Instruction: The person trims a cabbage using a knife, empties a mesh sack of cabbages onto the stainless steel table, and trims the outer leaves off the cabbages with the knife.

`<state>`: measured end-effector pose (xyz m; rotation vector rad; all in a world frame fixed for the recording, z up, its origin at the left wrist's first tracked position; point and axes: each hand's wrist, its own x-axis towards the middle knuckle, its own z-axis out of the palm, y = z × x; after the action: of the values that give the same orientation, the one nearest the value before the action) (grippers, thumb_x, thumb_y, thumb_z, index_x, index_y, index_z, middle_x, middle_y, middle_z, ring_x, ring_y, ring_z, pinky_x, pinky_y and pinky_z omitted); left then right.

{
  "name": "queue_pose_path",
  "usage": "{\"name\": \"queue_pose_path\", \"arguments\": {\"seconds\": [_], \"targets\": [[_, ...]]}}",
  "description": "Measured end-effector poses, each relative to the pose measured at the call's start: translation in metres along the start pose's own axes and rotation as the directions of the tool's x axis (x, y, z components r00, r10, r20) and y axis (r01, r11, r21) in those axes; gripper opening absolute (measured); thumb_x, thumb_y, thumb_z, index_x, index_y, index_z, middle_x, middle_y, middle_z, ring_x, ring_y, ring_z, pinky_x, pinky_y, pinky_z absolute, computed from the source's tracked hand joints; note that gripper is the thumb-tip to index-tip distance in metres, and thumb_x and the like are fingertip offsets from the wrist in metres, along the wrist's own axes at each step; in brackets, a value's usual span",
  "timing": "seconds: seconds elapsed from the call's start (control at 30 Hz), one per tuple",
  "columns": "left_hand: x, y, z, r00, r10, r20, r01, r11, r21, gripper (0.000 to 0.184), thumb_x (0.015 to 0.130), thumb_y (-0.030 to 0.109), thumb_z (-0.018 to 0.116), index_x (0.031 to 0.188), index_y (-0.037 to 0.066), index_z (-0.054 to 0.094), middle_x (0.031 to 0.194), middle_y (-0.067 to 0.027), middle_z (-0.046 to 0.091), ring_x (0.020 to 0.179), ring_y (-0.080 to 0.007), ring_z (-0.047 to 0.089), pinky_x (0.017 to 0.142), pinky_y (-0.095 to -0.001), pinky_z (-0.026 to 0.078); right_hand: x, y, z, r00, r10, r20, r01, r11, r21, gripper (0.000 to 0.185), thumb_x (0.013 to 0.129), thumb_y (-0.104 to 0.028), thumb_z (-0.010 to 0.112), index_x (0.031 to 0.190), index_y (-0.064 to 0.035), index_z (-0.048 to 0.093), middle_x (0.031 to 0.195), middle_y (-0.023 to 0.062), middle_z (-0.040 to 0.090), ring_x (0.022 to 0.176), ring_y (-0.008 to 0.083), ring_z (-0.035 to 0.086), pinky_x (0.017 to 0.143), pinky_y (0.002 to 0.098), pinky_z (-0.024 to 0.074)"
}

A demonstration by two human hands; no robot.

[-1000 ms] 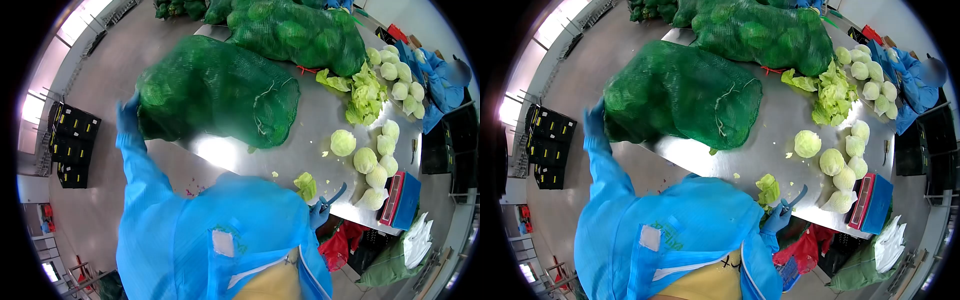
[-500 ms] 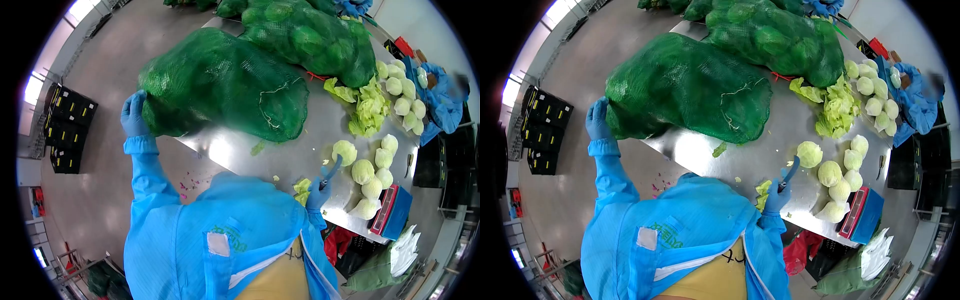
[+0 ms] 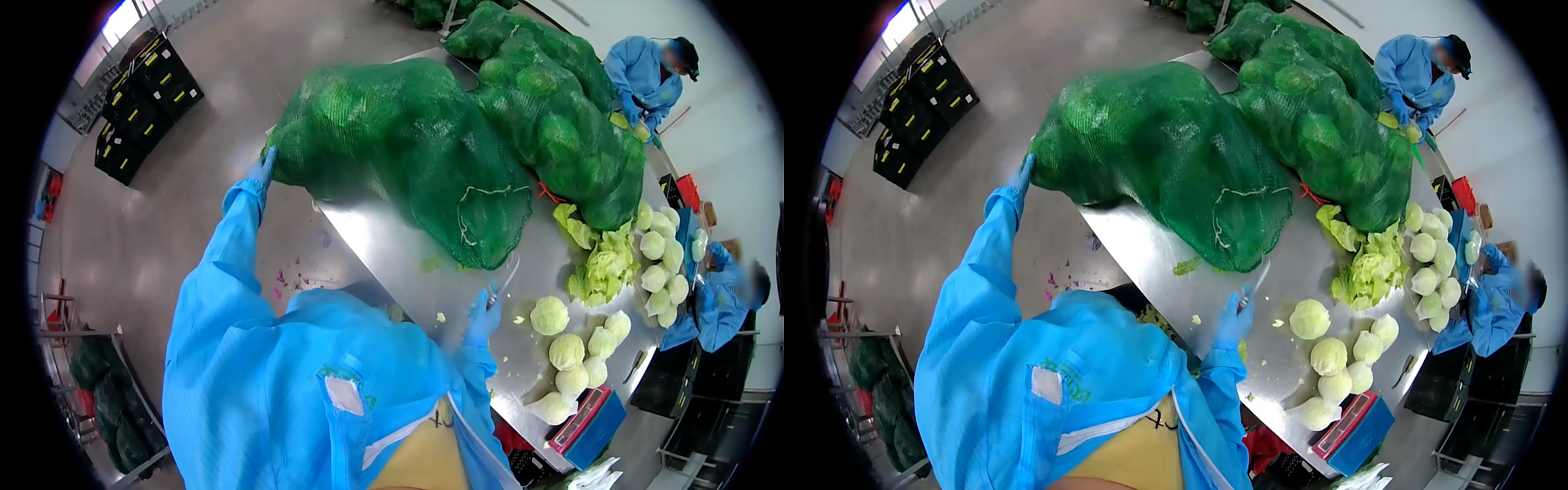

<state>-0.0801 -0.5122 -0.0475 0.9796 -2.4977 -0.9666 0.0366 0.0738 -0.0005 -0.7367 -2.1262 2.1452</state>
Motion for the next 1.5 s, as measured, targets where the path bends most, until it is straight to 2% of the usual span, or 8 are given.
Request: {"name": "queue_pose_path", "arguments": {"seconds": [0.2,0.57,0.7,0.9,1.13,1.23,1.37,1.5], "targets": [[0.016,-0.008,0.012,0.954,-0.300,-0.017,0.289,0.931,-0.222,0.079,0.081,0.067,0.044,0.120,-0.001,0.050,0.126,-0.0249,0.049,0.117,-0.0351,0.046,0.098,-0.0406,0.036,-0.010,0.099,-0.082,0.927,-0.253,-0.277,-0.084,0.579,-0.811,0.036,0.076,-0.011,0.060,0.110,-0.0026,0.053,0.093,0.0124,0.060,0.084,0.0282,0.058,0.072,0.0378,0.0458],[0.012,-0.002,-0.027,0.645,-0.406,0.647,0.670,0.708,-0.224,0.059,0.082,0.063,0.049,0.093,0.007,0.063,0.068,-0.0062,0.059,0.046,-0.0151,0.044,0.042,-0.0303,0.031,0.000,0.041,-0.044,0.685,-0.424,-0.593,-0.608,0.115,-0.785,0.053,0.076,-0.025,0.062,0.122,-0.0012,0.050,0.106,0.0220,0.056,0.098,0.0351,0.055,0.086,0.0446,0.0425],[0.013,0.069,-0.073,0.650,-0.258,0.714,0.660,0.657,-0.364,0.031,0.084,0.034,0.063,0.097,0.006,0.062,0.072,-0.0034,0.060,0.047,-0.0110,0.045,0.039,-0.0283,0.030,0.025,-0.015,0.046,0.589,-0.723,-0.362,-0.081,0.393,-0.916,0.052,0.073,-0.014,0.065,0.120,0.0030,0.049,0.112,0.0213,0.056,0.100,0.0371,0.054,0.089,0.0440,0.0415],[-0.013,0.217,-0.173,0.709,0.338,0.618,0.426,0.493,-0.759,0.029,0.082,0.012,0.061,0.107,-0.001,0.057,0.090,-0.0044,0.061,0.080,-0.0101,0.057,0.067,-0.0224,0.045,-0.029,-0.218,0.291,-0.075,-0.881,0.468,0.971,-0.172,-0.169,0.047,0.069,-0.014,0.064,0.115,-0.0021,0.058,0.110,0.0168,0.057,0.097,0.0315,0.057,0.084,0.0431,0.0477],[-0.023,0.257,-0.165,0.476,0.558,0.679,0.301,0.622,-0.723,0.026,0.082,0.026,0.059,0.092,0.002,0.057,0.070,0.0000,0.054,0.055,-0.0052,0.043,0.047,-0.0197,0.029,-0.037,-0.240,0.373,0.366,-0.557,0.746,0.921,0.098,-0.378,0.096,0.065,-0.040,0.072,0.139,-0.0017,0.024,0.099,0.0148,0.054,0.092,0.0307,0.052,0.084,0.0437,0.0402],[-0.027,0.232,-0.124,0.331,0.477,0.815,0.352,0.739,-0.575,0.017,0.080,0.020,0.064,0.086,0.006,0.056,0.069,0.0009,0.051,0.057,-0.0057,0.045,0.046,-0.0220,0.031,-0.019,-0.181,0.360,0.350,-0.497,0.794,0.934,0.123,-0.334,0.039,0.064,-0.036,0.069,0.082,-0.0038,0.056,0.082,0.0132,0.053,0.081,0.0305,0.051,0.074,0.0424,0.0399],[-0.004,0.193,-0.116,0.018,0.600,0.800,0.045,0.799,-0.600,0.028,0.087,0.030,0.059,0.086,0.003,0.055,0.076,-0.0022,0.056,0.068,-0.0079,0.051,0.060,-0.0222,0.042,-0.039,-0.156,0.342,0.225,-0.437,0.871,0.950,-0.102,-0.297,0.042,0.062,-0.028,0.067,0.095,-0.0029,0.060,0.083,0.0072,0.054,0.082,0.0244,0.051,0.079,0.0375,0.0396],[0.038,0.135,-0.070,0.701,0.474,0.533,0.146,0.637,-0.757,0.026,0.090,0.024,0.056,0.092,-0.001,0.055,0.080,-0.0039,0.057,0.075,-0.0100,0.051,0.068,-0.0254,0.043,-0.043,-0.130,0.330,0.172,-0.561,0.810,0.957,-0.099,-0.272,0.045,0.063,-0.023,0.063,0.104,-0.0061,0.061,0.079,0.0048,0.053,0.077,0.0227,0.050,0.075,0.0370,0.0409]]}}
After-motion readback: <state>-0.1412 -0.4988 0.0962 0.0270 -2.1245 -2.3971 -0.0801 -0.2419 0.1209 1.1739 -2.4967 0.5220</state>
